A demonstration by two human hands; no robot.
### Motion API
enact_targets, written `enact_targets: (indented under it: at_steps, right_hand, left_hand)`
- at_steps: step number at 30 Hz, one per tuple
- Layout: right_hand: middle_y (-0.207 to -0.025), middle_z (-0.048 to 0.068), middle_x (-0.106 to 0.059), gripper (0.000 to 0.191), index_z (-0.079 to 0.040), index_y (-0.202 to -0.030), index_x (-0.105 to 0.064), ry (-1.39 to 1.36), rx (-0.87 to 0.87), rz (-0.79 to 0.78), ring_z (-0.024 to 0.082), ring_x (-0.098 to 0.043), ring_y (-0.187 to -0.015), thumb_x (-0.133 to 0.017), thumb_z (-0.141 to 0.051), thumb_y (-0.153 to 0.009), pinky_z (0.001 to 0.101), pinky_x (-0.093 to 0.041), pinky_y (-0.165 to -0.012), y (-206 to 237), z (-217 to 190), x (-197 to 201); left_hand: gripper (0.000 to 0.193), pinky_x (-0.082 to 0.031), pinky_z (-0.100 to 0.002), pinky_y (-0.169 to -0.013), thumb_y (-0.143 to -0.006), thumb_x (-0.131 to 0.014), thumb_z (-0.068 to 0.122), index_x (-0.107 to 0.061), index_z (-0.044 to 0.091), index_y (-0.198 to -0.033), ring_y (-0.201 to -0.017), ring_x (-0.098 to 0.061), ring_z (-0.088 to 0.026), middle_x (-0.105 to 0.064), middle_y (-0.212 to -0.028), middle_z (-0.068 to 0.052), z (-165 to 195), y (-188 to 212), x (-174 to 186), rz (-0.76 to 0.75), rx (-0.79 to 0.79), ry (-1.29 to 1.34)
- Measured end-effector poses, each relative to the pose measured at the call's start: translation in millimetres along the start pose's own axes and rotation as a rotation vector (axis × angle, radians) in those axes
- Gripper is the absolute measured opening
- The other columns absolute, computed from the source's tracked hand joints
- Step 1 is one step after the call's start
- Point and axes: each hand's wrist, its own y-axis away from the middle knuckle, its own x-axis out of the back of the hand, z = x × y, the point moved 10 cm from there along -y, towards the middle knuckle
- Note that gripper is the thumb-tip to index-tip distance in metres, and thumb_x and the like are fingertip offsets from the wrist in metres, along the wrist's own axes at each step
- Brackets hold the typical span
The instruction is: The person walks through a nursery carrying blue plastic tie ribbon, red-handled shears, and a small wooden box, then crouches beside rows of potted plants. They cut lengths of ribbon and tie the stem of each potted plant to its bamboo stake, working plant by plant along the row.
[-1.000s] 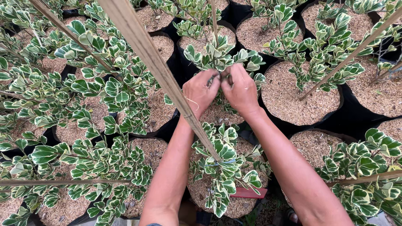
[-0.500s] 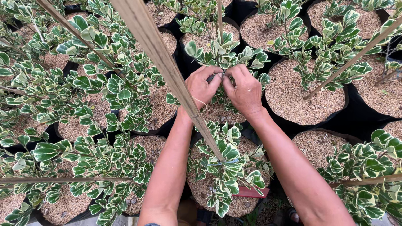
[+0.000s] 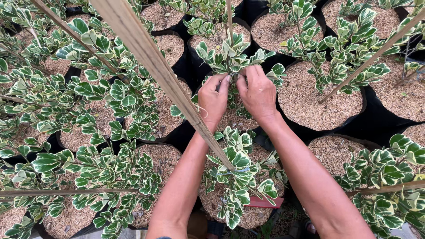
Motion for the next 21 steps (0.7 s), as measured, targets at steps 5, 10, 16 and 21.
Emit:
enact_targets:
  at_steps: [5,10,16,21]
  right_hand:
    - [-0.097,0.015,-0.065,0.013,-0.003,-0.103,-0.062,0.000,-0.031,-0.006,0.037,-0.067,-0.078,-0.069,-0.013,-0.098,0.0470,-0.053,-0.067,0,5,0]
    - [-0.097,0.015,-0.065,0.013,-0.003,-0.103,-0.062,0.004,-0.025,0.000,0.038,-0.067,-0.080,-0.068,-0.013,-0.098,0.0478,-0.052,-0.068,1,7,3]
    - [-0.096,0.015,-0.065,0.012,-0.003,-0.101,-0.061,-0.001,-0.043,0.009,0.039,-0.067,-0.079,-0.068,-0.012,-0.098,0.0489,-0.052,-0.068,0,10,3]
    - [-0.096,0.016,-0.065,0.012,-0.002,-0.100,-0.061,0.009,-0.025,-0.002,0.039,-0.066,-0.078,-0.069,-0.011,-0.097,0.0486,-0.051,-0.067,-1,8,3]
  left_hand:
    - [0.016,-0.045,-0.025,-0.057,-0.097,-0.068,0.012,-0.076,0.002,-0.105,-0.063,-0.054,-0.005,-0.067,-0.072,0.000,-35,3,-19,-0.052,0.347,0.121]
    - [0.019,-0.040,-0.026,-0.055,-0.100,-0.064,0.014,-0.076,0.003,-0.109,-0.063,-0.049,-0.004,-0.062,-0.071,0.002,-36,4,-30,-0.093,0.392,0.207]
    - [0.019,-0.046,-0.031,-0.057,-0.100,-0.060,0.020,-0.074,0.010,-0.107,-0.059,-0.057,-0.011,-0.065,-0.068,-0.004,-25,-3,-20,-0.119,0.322,-0.051]
    - [0.017,-0.047,-0.034,-0.057,-0.101,-0.062,0.021,-0.069,0.006,-0.101,-0.056,-0.059,-0.013,-0.065,-0.070,-0.006,-22,-8,-17,-0.100,0.311,-0.104]
